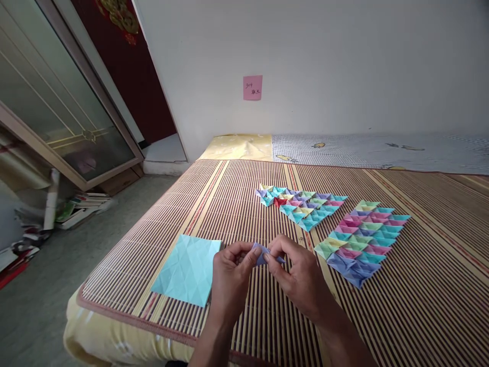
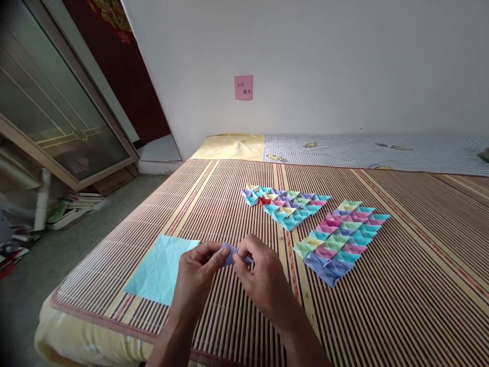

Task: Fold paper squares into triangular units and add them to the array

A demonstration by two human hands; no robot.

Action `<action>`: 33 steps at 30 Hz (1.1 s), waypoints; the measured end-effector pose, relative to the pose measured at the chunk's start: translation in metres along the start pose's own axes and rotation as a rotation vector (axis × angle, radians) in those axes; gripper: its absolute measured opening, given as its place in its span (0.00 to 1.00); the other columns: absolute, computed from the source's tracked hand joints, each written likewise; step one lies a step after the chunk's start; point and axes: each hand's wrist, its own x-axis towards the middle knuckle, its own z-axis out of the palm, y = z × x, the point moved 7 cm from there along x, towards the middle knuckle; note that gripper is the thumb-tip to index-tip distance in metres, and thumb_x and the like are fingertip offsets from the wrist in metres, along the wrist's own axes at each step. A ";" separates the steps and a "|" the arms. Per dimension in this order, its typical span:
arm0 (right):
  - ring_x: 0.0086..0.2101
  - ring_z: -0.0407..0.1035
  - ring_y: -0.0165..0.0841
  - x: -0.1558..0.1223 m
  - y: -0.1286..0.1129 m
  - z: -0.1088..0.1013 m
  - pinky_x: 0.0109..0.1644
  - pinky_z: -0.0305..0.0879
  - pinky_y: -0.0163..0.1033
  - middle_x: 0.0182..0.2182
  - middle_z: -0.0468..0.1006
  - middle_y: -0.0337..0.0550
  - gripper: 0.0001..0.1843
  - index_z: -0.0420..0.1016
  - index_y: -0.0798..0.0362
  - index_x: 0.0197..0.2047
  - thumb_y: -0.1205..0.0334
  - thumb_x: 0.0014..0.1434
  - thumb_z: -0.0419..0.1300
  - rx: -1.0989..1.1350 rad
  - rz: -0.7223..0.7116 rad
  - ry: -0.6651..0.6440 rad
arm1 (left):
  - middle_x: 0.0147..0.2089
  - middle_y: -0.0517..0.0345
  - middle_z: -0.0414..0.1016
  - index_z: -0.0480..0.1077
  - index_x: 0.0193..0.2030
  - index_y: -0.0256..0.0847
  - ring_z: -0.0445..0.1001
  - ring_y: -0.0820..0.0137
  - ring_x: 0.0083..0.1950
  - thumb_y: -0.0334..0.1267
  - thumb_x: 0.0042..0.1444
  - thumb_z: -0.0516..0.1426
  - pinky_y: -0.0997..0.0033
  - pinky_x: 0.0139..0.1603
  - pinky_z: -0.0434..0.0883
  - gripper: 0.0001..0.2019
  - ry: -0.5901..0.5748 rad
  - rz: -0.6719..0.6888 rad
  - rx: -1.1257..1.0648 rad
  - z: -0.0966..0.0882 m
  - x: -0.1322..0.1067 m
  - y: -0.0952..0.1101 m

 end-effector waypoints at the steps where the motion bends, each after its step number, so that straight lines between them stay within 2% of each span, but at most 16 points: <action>1: 0.28 0.67 0.31 0.000 0.000 0.000 0.32 0.62 0.36 0.27 0.68 0.35 0.12 0.63 0.48 0.31 0.67 0.68 0.56 -0.001 -0.004 -0.002 | 0.30 0.52 0.83 0.84 0.33 0.38 0.78 0.64 0.34 0.46 0.51 0.71 0.68 0.37 0.74 0.12 0.006 0.002 0.000 -0.001 0.000 0.000; 7: 0.29 0.67 0.32 -0.002 0.004 0.002 0.33 0.62 0.37 0.29 0.69 0.35 0.11 0.64 0.48 0.33 0.67 0.68 0.57 0.007 0.004 -0.020 | 0.29 0.54 0.82 0.84 0.32 0.38 0.76 0.68 0.31 0.46 0.50 0.72 0.70 0.36 0.72 0.12 -0.012 -0.038 -0.092 -0.002 0.005 -0.009; 15: 0.29 0.67 0.32 -0.002 0.004 0.002 0.33 0.62 0.38 0.28 0.70 0.36 0.12 0.65 0.49 0.32 0.64 0.70 0.57 0.069 0.057 -0.035 | 0.28 0.57 0.80 0.83 0.32 0.37 0.74 0.71 0.31 0.45 0.51 0.72 0.73 0.36 0.71 0.12 -0.053 -0.045 -0.157 0.002 0.004 -0.009; 18: 0.31 0.71 0.32 -0.001 0.006 0.001 0.34 0.66 0.37 0.30 0.73 0.36 0.06 0.70 0.49 0.36 0.63 0.68 0.59 0.116 0.098 0.013 | 0.28 0.58 0.80 0.82 0.31 0.37 0.74 0.72 0.31 0.45 0.52 0.72 0.74 0.36 0.71 0.12 -0.036 -0.044 -0.223 0.002 0.005 -0.011; 20: 0.34 0.74 0.34 -0.001 0.008 -0.001 0.38 0.70 0.38 0.33 0.77 0.38 0.01 0.72 0.50 0.42 0.63 0.67 0.61 0.149 0.121 0.058 | 0.27 0.59 0.79 0.81 0.30 0.37 0.74 0.73 0.30 0.45 0.50 0.73 0.75 0.36 0.71 0.13 -0.008 -0.062 -0.292 0.001 0.006 -0.014; 22: 0.36 0.76 0.35 -0.001 0.009 -0.005 0.40 0.72 0.39 0.34 0.78 0.39 0.04 0.73 0.50 0.44 0.62 0.66 0.61 0.164 0.126 0.088 | 0.26 0.59 0.79 0.80 0.29 0.37 0.74 0.74 0.29 0.44 0.46 0.75 0.76 0.35 0.71 0.14 0.018 -0.093 -0.366 0.001 0.006 -0.017; 28: 0.32 0.74 0.34 -0.003 0.023 -0.021 0.35 0.70 0.37 0.32 0.78 0.39 0.07 0.74 0.49 0.45 0.55 0.70 0.59 0.273 0.238 0.162 | 0.23 0.62 0.77 0.78 0.26 0.37 0.72 0.75 0.25 0.43 0.36 0.79 0.77 0.29 0.70 0.18 0.069 -0.242 -0.529 0.004 0.005 -0.025; 30: 0.31 0.71 0.33 -0.003 0.026 -0.018 0.33 0.67 0.36 0.30 0.76 0.38 0.12 0.76 0.50 0.44 0.51 0.71 0.59 0.344 0.278 0.120 | 0.24 0.62 0.77 0.78 0.26 0.37 0.72 0.75 0.26 0.42 0.34 0.80 0.77 0.30 0.70 0.19 0.064 -0.295 -0.568 0.006 0.005 -0.027; 33: 0.27 0.65 0.30 -0.001 0.027 -0.001 0.29 0.60 0.35 0.26 0.71 0.36 0.15 0.77 0.51 0.35 0.49 0.68 0.63 0.400 0.305 -0.019 | 0.25 0.60 0.78 0.79 0.26 0.35 0.73 0.75 0.29 0.41 0.34 0.80 0.76 0.34 0.71 0.19 -0.006 -0.345 -0.587 0.011 0.005 -0.028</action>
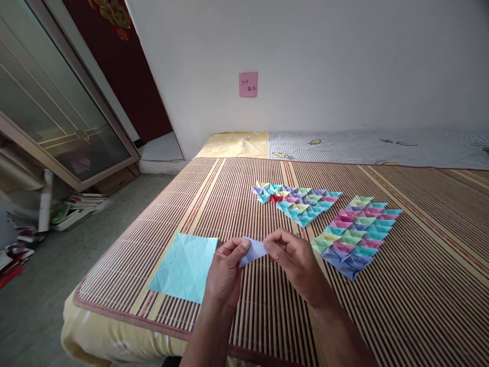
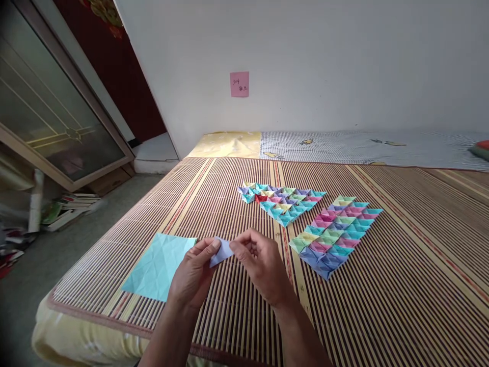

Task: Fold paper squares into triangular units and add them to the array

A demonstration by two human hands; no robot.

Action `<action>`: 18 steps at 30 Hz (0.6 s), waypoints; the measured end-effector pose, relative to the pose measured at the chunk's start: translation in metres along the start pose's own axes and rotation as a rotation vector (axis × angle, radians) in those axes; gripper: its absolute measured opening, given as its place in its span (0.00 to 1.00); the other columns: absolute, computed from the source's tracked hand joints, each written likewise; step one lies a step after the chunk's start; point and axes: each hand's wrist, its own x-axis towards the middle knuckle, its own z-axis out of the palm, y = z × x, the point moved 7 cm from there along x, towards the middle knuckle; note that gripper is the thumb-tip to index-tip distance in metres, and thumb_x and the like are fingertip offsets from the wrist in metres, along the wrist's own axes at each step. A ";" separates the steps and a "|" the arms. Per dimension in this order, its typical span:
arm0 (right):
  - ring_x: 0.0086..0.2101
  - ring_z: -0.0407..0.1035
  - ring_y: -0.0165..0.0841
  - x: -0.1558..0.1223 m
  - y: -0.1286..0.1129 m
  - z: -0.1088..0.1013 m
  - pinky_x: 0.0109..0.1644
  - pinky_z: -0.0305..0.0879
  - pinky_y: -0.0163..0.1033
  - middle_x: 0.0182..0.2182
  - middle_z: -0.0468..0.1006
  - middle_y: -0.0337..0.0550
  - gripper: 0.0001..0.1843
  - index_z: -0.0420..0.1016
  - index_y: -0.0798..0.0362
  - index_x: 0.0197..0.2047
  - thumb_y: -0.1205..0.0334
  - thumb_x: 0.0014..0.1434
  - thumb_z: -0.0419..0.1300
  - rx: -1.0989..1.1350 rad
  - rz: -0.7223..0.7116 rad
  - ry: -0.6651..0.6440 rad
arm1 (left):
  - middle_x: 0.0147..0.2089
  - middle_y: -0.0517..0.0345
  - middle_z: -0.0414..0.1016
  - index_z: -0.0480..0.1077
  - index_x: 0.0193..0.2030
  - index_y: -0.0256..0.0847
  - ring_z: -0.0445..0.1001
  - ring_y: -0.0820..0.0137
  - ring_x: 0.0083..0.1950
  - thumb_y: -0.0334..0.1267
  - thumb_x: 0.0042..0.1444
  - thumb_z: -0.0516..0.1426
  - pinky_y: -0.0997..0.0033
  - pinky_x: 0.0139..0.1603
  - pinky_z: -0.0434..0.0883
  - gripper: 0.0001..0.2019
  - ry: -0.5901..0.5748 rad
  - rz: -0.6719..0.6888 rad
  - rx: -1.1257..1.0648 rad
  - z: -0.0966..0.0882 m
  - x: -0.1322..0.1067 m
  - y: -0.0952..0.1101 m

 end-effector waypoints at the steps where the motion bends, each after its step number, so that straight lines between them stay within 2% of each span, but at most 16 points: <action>1: 0.25 0.62 0.29 0.001 0.003 0.004 0.27 0.57 0.34 0.24 0.68 0.35 0.16 0.77 0.52 0.32 0.49 0.66 0.65 0.008 0.023 -0.014 | 0.26 0.59 0.78 0.79 0.26 0.35 0.73 0.75 0.29 0.41 0.34 0.80 0.76 0.35 0.71 0.19 -0.024 -0.011 0.007 0.001 0.000 -0.001; 4: 0.23 0.58 0.28 0.002 0.015 0.007 0.26 0.54 0.34 0.21 0.65 0.33 0.17 0.76 0.52 0.29 0.50 0.61 0.69 0.109 0.110 0.057 | 0.26 0.58 0.78 0.79 0.26 0.35 0.72 0.75 0.29 0.41 0.36 0.79 0.77 0.33 0.70 0.18 -0.108 -0.048 0.062 0.006 -0.001 -0.003; 6: 0.24 0.61 0.28 0.002 0.022 0.008 0.28 0.58 0.34 0.21 0.67 0.34 0.18 0.76 0.52 0.28 0.48 0.58 0.71 0.215 0.163 0.114 | 0.25 0.58 0.78 0.78 0.25 0.35 0.71 0.75 0.27 0.41 0.38 0.79 0.76 0.30 0.68 0.17 -0.146 -0.046 0.103 0.007 -0.001 -0.003; 8: 0.25 0.64 0.29 0.002 0.027 0.013 0.29 0.61 0.35 0.22 0.70 0.35 0.19 0.77 0.53 0.28 0.46 0.57 0.71 0.269 0.206 0.116 | 0.25 0.57 0.78 0.78 0.25 0.35 0.71 0.74 0.27 0.41 0.39 0.78 0.75 0.30 0.68 0.17 -0.143 0.001 0.115 0.007 -0.001 0.000; 13: 0.26 0.64 0.30 -0.002 0.032 0.035 0.30 0.62 0.36 0.24 0.73 0.38 0.18 0.81 0.56 0.35 0.46 0.58 0.69 0.251 0.277 -0.056 | 0.23 0.60 0.75 0.78 0.25 0.35 0.70 0.74 0.27 0.42 0.39 0.78 0.76 0.30 0.68 0.17 -0.046 0.110 0.083 -0.002 0.002 0.007; 18: 0.26 0.61 0.28 -0.005 0.028 0.047 0.30 0.57 0.35 0.24 0.69 0.36 0.12 0.75 0.54 0.29 0.55 0.57 0.66 0.228 0.248 -0.208 | 0.20 0.63 0.70 0.77 0.23 0.34 0.66 0.78 0.24 0.39 0.33 0.80 0.80 0.28 0.67 0.18 0.037 0.132 -0.009 -0.011 0.006 0.009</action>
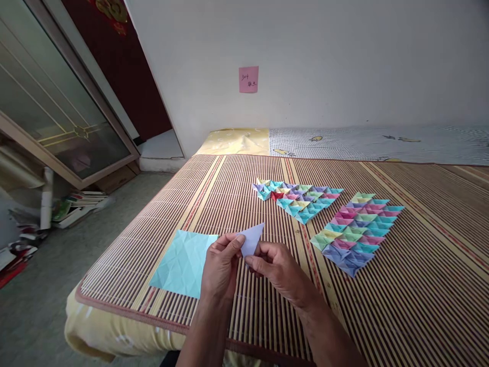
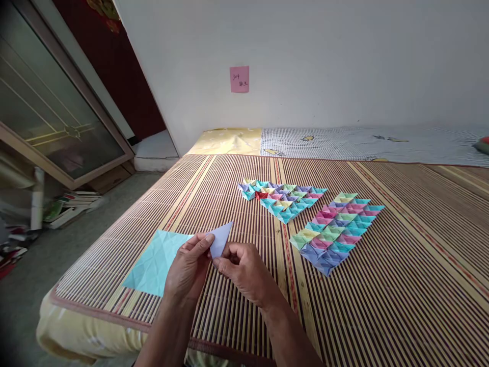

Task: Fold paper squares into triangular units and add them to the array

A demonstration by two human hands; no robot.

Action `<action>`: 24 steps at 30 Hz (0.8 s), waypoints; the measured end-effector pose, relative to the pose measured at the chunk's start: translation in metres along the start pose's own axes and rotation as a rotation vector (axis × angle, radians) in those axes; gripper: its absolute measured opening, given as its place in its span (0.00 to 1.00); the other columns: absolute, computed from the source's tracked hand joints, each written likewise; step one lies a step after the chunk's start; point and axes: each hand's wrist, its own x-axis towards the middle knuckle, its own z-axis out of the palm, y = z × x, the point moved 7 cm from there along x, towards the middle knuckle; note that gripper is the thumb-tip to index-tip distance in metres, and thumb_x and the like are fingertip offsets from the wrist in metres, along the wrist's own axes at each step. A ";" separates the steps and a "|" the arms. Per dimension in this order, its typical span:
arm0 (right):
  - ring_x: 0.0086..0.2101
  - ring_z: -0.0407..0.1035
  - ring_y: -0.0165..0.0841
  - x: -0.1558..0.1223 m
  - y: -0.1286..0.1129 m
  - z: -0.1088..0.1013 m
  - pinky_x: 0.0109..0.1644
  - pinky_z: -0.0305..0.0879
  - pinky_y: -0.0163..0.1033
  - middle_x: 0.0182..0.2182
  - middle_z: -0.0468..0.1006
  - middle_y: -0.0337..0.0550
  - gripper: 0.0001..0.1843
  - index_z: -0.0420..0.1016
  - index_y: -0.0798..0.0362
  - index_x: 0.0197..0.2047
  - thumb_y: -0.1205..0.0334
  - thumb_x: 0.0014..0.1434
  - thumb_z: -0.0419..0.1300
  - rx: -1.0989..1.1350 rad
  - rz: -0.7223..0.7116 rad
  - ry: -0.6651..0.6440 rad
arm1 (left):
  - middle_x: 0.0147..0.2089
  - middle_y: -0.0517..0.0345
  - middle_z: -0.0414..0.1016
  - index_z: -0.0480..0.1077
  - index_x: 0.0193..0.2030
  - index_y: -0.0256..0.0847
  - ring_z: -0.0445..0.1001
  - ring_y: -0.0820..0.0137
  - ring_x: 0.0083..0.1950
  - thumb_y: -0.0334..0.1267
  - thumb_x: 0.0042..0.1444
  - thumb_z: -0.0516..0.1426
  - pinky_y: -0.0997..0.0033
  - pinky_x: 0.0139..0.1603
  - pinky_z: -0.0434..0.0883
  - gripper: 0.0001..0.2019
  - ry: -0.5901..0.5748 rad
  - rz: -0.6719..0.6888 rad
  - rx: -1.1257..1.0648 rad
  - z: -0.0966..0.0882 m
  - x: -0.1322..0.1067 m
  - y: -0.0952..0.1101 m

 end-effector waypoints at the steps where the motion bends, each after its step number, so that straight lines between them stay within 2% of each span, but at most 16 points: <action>1: 0.26 0.60 0.28 0.000 -0.001 0.001 0.30 0.56 0.35 0.23 0.68 0.35 0.12 0.74 0.54 0.27 0.57 0.58 0.65 -0.025 -0.014 -0.020 | 0.20 0.64 0.70 0.77 0.23 0.34 0.66 0.79 0.24 0.39 0.33 0.80 0.80 0.28 0.66 0.18 0.008 0.001 -0.008 -0.001 0.001 0.000; 5: 0.26 0.59 0.28 -0.004 -0.007 0.002 0.30 0.54 0.36 0.23 0.66 0.34 0.11 0.71 0.53 0.25 0.62 0.58 0.64 -0.158 -0.071 -0.080 | 0.22 0.63 0.74 0.79 0.25 0.35 0.67 0.80 0.24 0.38 0.31 0.80 0.82 0.28 0.68 0.18 0.040 -0.002 -0.053 -0.005 0.004 0.004; 8: 0.26 0.60 0.29 -0.005 -0.009 -0.005 0.30 0.55 0.36 0.24 0.67 0.34 0.12 0.72 0.52 0.27 0.60 0.62 0.64 -0.204 -0.077 -0.058 | 0.24 0.62 0.76 0.80 0.25 0.35 0.70 0.79 0.25 0.36 0.29 0.81 0.82 0.28 0.70 0.19 0.040 -0.034 -0.096 -0.006 0.004 0.005; 12: 0.28 0.64 0.30 -0.004 -0.015 -0.020 0.33 0.61 0.36 0.26 0.69 0.36 0.17 0.75 0.52 0.31 0.48 0.66 0.64 -0.098 -0.120 0.059 | 0.25 0.59 0.78 0.80 0.25 0.32 0.73 0.77 0.26 0.34 0.30 0.81 0.80 0.29 0.74 0.18 -0.012 -0.111 -0.119 0.001 0.002 -0.001; 16: 0.30 0.68 0.30 -0.002 -0.016 -0.026 0.36 0.67 0.36 0.28 0.73 0.36 0.15 0.78 0.51 0.34 0.49 0.63 0.68 0.043 -0.160 0.113 | 0.24 0.59 0.77 0.79 0.25 0.31 0.72 0.78 0.23 0.31 0.33 0.80 0.82 0.24 0.72 0.17 -0.083 -0.240 -0.217 0.008 0.000 -0.015; 19: 0.31 0.69 0.30 -0.001 -0.014 -0.026 0.37 0.69 0.36 0.29 0.74 0.37 0.13 0.79 0.51 0.35 0.50 0.62 0.69 0.085 -0.156 0.114 | 0.24 0.59 0.77 0.79 0.27 0.29 0.70 0.80 0.22 0.28 0.39 0.78 0.85 0.20 0.68 0.13 -0.087 -0.298 -0.250 0.008 -0.001 -0.021; 24: 0.31 0.70 0.30 -0.001 -0.014 -0.026 0.38 0.70 0.36 0.29 0.75 0.37 0.12 0.80 0.51 0.35 0.52 0.62 0.70 0.124 -0.155 0.115 | 0.29 0.54 0.80 0.79 0.32 0.29 0.73 0.79 0.24 0.22 0.55 0.68 0.86 0.20 0.69 0.03 -0.047 -0.389 -0.273 0.010 -0.004 -0.026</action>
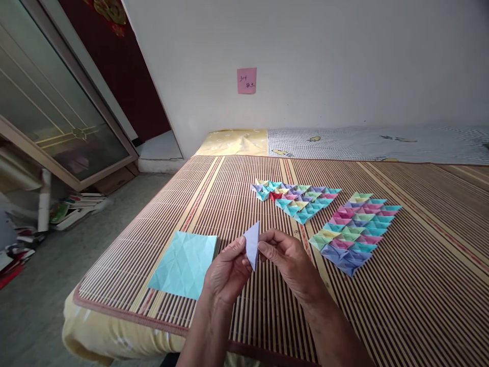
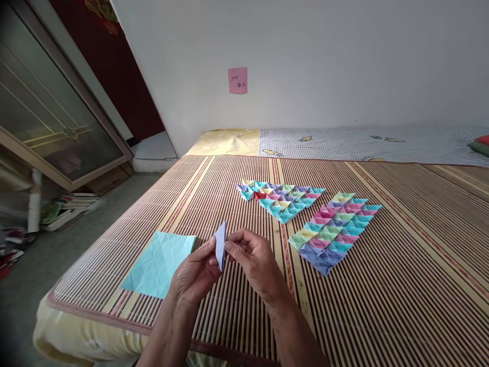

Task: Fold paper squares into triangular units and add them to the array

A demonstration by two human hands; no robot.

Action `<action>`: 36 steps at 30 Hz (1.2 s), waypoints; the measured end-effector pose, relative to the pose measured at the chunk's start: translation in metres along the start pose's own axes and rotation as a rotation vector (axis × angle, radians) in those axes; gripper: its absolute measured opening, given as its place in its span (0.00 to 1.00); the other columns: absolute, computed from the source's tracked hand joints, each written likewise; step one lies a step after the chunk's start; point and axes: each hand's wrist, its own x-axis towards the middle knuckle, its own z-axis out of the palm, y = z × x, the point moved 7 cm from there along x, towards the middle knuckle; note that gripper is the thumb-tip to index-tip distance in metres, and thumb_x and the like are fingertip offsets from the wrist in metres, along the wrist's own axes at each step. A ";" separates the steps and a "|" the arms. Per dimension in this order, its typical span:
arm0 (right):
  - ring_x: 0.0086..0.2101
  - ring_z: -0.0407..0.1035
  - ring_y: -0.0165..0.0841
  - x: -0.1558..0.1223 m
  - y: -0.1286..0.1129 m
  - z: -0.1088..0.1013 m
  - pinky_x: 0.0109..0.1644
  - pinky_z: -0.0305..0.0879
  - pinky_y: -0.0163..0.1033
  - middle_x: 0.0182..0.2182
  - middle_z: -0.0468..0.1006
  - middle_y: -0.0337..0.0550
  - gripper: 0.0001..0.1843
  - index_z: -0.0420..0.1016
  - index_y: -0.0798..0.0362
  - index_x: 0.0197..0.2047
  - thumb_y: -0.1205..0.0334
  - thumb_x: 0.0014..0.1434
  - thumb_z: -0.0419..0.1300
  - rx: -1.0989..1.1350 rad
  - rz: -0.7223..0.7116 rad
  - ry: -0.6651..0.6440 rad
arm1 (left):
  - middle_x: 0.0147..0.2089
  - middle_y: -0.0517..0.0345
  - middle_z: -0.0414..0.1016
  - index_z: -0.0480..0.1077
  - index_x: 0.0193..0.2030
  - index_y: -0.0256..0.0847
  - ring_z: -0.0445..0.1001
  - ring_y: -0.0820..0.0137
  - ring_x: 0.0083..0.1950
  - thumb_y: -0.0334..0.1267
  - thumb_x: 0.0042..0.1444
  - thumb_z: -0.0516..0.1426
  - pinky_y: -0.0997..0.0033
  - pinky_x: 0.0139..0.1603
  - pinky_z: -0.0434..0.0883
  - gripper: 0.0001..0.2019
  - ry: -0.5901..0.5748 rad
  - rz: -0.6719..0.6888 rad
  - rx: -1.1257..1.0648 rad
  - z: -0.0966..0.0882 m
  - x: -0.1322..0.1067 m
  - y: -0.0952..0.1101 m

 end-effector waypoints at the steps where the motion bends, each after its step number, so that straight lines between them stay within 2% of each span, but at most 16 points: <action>1: 0.31 0.70 0.30 0.000 0.000 0.000 0.38 0.70 0.36 0.29 0.76 0.37 0.12 0.80 0.51 0.35 0.52 0.62 0.70 0.009 0.001 0.002 | 0.29 0.53 0.80 0.79 0.33 0.29 0.74 0.78 0.24 0.22 0.57 0.66 0.86 0.20 0.69 0.04 0.017 -0.019 -0.018 0.001 -0.001 -0.001; 5: 0.31 0.72 0.31 -0.001 -0.003 0.001 0.38 0.71 0.37 0.29 0.77 0.38 0.12 0.78 0.52 0.35 0.52 0.64 0.68 -0.001 -0.005 0.019 | 0.32 0.52 0.81 0.79 0.35 0.31 0.77 0.76 0.26 0.21 0.60 0.62 0.86 0.21 0.72 0.06 0.065 -0.055 -0.065 0.001 -0.002 -0.005; 8: 0.32 0.74 0.33 -0.003 -0.007 0.001 0.37 0.72 0.37 0.30 0.78 0.39 0.08 0.78 0.51 0.38 0.56 0.64 0.66 -0.094 -0.045 0.065 | 0.33 0.52 0.81 0.79 0.35 0.30 0.77 0.77 0.27 0.22 0.58 0.65 0.85 0.23 0.74 0.03 0.061 -0.004 -0.036 -0.001 0.000 -0.003; 10: 0.33 0.74 0.33 -0.004 -0.010 0.002 0.37 0.71 0.36 0.32 0.79 0.39 0.04 0.79 0.51 0.41 0.61 0.63 0.64 -0.181 -0.078 0.082 | 0.32 0.53 0.81 0.80 0.33 0.30 0.77 0.77 0.27 0.24 0.54 0.69 0.85 0.25 0.75 0.03 0.033 0.047 0.010 -0.001 0.001 -0.001; 12: 0.34 0.75 0.34 -0.005 -0.012 0.003 0.37 0.72 0.36 0.33 0.80 0.39 0.06 0.80 0.51 0.42 0.65 0.61 0.62 -0.246 -0.109 0.093 | 0.31 0.54 0.81 0.80 0.32 0.30 0.76 0.77 0.28 0.29 0.48 0.74 0.84 0.27 0.75 0.08 0.004 0.106 0.067 0.000 0.000 0.001; 16: 0.33 0.76 0.35 -0.007 -0.019 0.005 0.36 0.72 0.36 0.33 0.81 0.41 0.06 0.80 0.51 0.42 0.62 0.63 0.63 -0.299 -0.192 0.161 | 0.27 0.60 0.77 0.80 0.30 0.32 0.73 0.79 0.26 0.38 0.37 0.80 0.82 0.29 0.75 0.18 -0.014 0.229 0.209 0.006 -0.006 0.007; 19: 0.32 0.75 0.35 -0.009 -0.023 0.006 0.35 0.72 0.37 0.32 0.80 0.41 0.05 0.81 0.50 0.39 0.60 0.64 0.64 -0.311 -0.229 0.211 | 0.27 0.61 0.76 0.78 0.31 0.33 0.72 0.79 0.27 0.42 0.41 0.78 0.82 0.29 0.73 0.19 -0.034 0.344 0.305 0.013 -0.013 0.012; 23: 0.28 0.72 0.33 -0.010 -0.017 0.010 0.31 0.70 0.36 0.29 0.78 0.40 0.05 0.80 0.51 0.37 0.59 0.63 0.65 -0.253 -0.181 0.229 | 0.26 0.63 0.76 0.73 0.35 0.37 0.72 0.76 0.26 0.42 0.47 0.76 0.79 0.30 0.71 0.19 0.024 0.524 0.398 0.013 -0.021 0.021; 26: 0.27 0.72 0.33 -0.009 -0.008 0.016 0.29 0.69 0.35 0.27 0.77 0.39 0.05 0.78 0.51 0.37 0.60 0.63 0.64 -0.162 -0.135 0.211 | 0.26 0.66 0.74 0.71 0.38 0.40 0.71 0.76 0.25 0.41 0.54 0.72 0.78 0.30 0.69 0.15 0.030 0.623 0.452 0.012 -0.025 0.026; 29: 0.26 0.71 0.32 -0.010 -0.004 0.017 0.27 0.68 0.34 0.26 0.76 0.38 0.05 0.76 0.51 0.37 0.58 0.63 0.63 -0.134 -0.118 0.232 | 0.27 0.65 0.72 0.72 0.36 0.41 0.70 0.75 0.27 0.41 0.58 0.69 0.78 0.30 0.68 0.12 0.021 0.710 0.537 0.015 -0.030 0.029; 31: 0.26 0.71 0.33 -0.011 -0.006 0.013 0.27 0.68 0.35 0.26 0.77 0.38 0.07 0.76 0.50 0.37 0.57 0.64 0.63 -0.175 -0.133 0.282 | 0.29 0.63 0.73 0.73 0.36 0.41 0.71 0.74 0.29 0.43 0.59 0.69 0.77 0.32 0.70 0.11 0.021 0.719 0.601 0.020 -0.033 0.029; 36: 0.30 0.74 0.35 -0.019 -0.026 -0.002 0.34 0.71 0.38 0.30 0.78 0.40 0.03 0.77 0.49 0.37 0.61 0.64 0.63 -0.464 -0.302 0.468 | 0.45 0.52 0.82 0.70 0.47 0.43 0.80 0.65 0.44 0.42 0.58 0.70 0.67 0.48 0.75 0.16 -0.106 0.541 0.707 0.036 -0.037 0.011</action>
